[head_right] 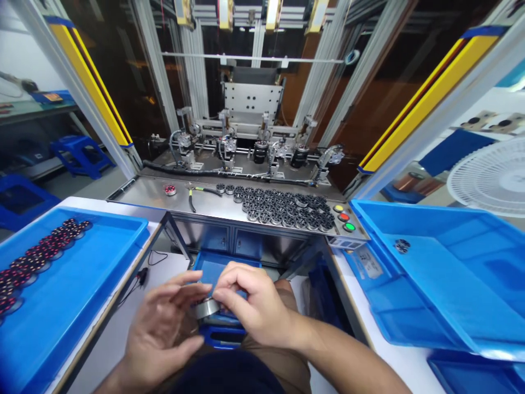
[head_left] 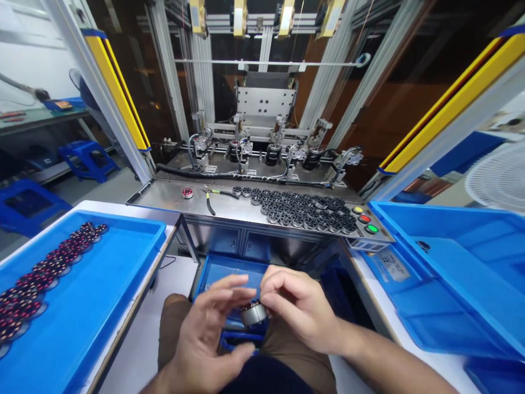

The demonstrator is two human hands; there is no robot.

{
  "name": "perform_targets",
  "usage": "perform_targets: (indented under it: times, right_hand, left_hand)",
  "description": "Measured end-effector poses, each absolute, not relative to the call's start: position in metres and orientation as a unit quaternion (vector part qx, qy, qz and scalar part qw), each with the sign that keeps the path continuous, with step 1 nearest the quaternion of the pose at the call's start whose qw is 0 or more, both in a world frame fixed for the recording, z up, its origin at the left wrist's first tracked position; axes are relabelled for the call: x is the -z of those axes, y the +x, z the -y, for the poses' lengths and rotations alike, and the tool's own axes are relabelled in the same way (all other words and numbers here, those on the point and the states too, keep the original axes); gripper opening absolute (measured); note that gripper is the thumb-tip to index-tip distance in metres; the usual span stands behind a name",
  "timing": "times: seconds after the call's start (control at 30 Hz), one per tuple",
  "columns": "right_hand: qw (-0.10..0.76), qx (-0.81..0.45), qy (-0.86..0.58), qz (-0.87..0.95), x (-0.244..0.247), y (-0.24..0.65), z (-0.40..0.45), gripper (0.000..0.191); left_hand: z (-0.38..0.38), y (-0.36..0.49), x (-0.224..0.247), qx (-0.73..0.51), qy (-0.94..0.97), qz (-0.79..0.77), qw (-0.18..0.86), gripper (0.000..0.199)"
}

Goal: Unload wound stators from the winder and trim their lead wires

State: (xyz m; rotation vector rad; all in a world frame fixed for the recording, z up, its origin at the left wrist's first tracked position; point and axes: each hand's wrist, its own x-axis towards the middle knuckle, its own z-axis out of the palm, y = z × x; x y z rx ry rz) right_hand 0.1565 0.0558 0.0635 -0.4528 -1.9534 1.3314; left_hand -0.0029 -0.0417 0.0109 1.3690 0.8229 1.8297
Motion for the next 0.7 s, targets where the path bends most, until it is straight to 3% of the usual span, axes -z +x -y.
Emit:
perform_targets:
  times: [0.1, 0.2, 0.27, 0.4, 0.57, 0.7]
  right_hand:
    - [0.366, -0.341, -0.055, 0.864, -0.076, 0.161, -0.063, 0.014]
    - [0.36, -0.243, -0.005, 0.901, -0.084, 0.163, -0.065, 0.013]
    - [0.354, -0.217, -0.01, 0.91, -0.088, 0.163, -0.064, 0.013]
    - [0.383, -0.23, -0.067, 0.892, -0.093, 0.165, -0.059, 0.013]
    - [0.402, -0.292, -0.133, 0.858, -0.095, 0.163, -0.056, 0.015]
    - [0.38, -0.349, -0.074, 0.853, -0.099, 0.16, -0.057, 0.015]
  left_hand:
    - [0.029, -0.004, -0.017, -0.682, 0.415, -0.286, 0.529, 0.076]
    - [0.015, -0.004, -0.016, -0.529, 0.354, -0.223, 0.738, 0.062]
    - [0.011, -0.002, -0.013, -0.467, 0.332, -0.168, 0.802, 0.055]
    - [0.017, 0.003, -0.017, -0.575, 0.299, -0.201, 0.734, 0.022]
    - [0.024, 0.0, -0.03, -0.713, 0.277, -0.197, 0.614, 0.039]
    - [0.014, -0.002, -0.03, -0.66, 0.263, -0.191, 0.678, 0.039]
